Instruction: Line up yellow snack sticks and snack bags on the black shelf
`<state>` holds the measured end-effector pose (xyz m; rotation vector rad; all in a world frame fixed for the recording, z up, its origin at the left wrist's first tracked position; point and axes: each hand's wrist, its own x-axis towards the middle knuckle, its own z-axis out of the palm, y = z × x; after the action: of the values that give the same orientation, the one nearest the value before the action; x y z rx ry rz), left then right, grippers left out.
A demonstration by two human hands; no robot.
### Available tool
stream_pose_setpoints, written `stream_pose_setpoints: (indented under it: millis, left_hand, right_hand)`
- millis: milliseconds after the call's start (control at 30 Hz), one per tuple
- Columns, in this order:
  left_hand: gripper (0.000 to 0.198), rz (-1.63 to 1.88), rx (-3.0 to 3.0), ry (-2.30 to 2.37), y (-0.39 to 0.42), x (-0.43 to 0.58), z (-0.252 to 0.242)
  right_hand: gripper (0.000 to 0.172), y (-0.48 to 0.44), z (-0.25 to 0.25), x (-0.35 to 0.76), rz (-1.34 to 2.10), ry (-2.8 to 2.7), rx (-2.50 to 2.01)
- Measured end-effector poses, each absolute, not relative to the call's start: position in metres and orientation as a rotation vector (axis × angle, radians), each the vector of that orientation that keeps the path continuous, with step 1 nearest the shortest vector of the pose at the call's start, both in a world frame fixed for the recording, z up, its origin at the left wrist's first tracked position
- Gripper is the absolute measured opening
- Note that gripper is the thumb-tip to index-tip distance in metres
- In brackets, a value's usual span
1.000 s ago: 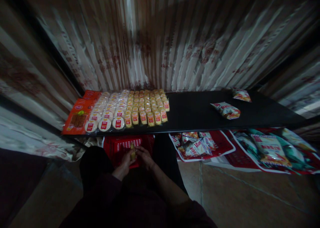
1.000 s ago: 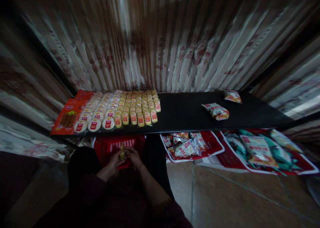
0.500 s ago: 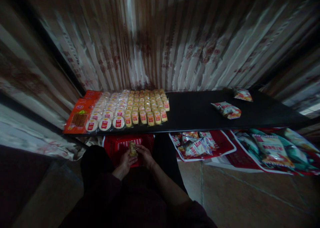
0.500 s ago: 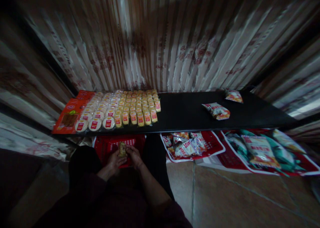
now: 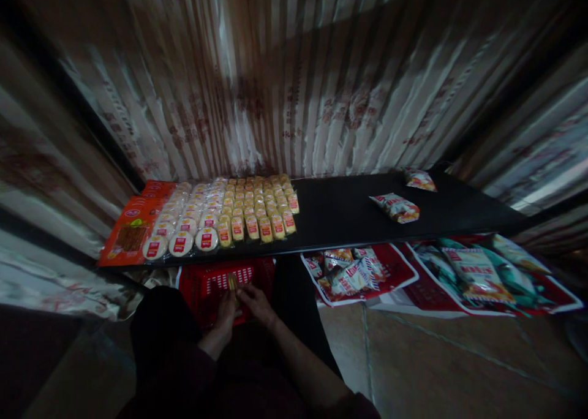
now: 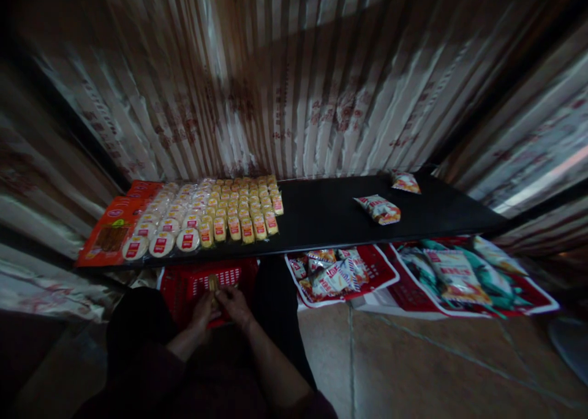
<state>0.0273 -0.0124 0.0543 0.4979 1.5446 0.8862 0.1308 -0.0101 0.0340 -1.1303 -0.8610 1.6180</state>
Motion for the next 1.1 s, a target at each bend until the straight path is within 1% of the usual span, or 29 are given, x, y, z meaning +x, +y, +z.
stream_pose_setpoints:
  millis: [200, 333, 467, 600, 800, 967, 1100]
  left_hand:
    - [0.03, 0.913, 0.507, 1.613, -0.013, 0.034, 0.058]
    - [0.032, 0.927, 0.552, 1.598, -0.014, 0.036, 0.065]
    - [0.033, 0.993, 0.631, 1.56, -0.017, 0.036, 0.071]
    - [0.033, 1.075, 0.69, 1.52, -0.021, 0.037, 0.072]
    - [0.034, 1.063, 0.746, 1.522, -0.022, 0.037, 0.076]
    - [0.031, 1.055, 0.808, 1.504, -0.023, 0.038, 0.087]
    - [0.029, 1.1, 0.845, 1.466, -0.024, 0.043, 0.093]
  right_hand:
    - [0.048, -0.01, 0.034, 0.136, 1.477, -0.984, -1.19]
    - [0.048, -0.01, 0.033, 0.138, 1.385, -1.044, -1.211]
    - [0.043, -0.01, 0.032, 0.14, 1.274, -1.098, -1.311]
    - [0.038, -0.011, 0.03, 0.142, 1.234, -1.035, -1.287]
    - [0.034, -0.012, 0.03, 0.143, 1.213, -0.906, -1.259]
    - [0.035, -0.014, 0.038, 0.145, 1.146, -0.963, -1.299]
    - [0.031, -0.016, 0.053, 0.15, 1.04, -1.0, -1.307]
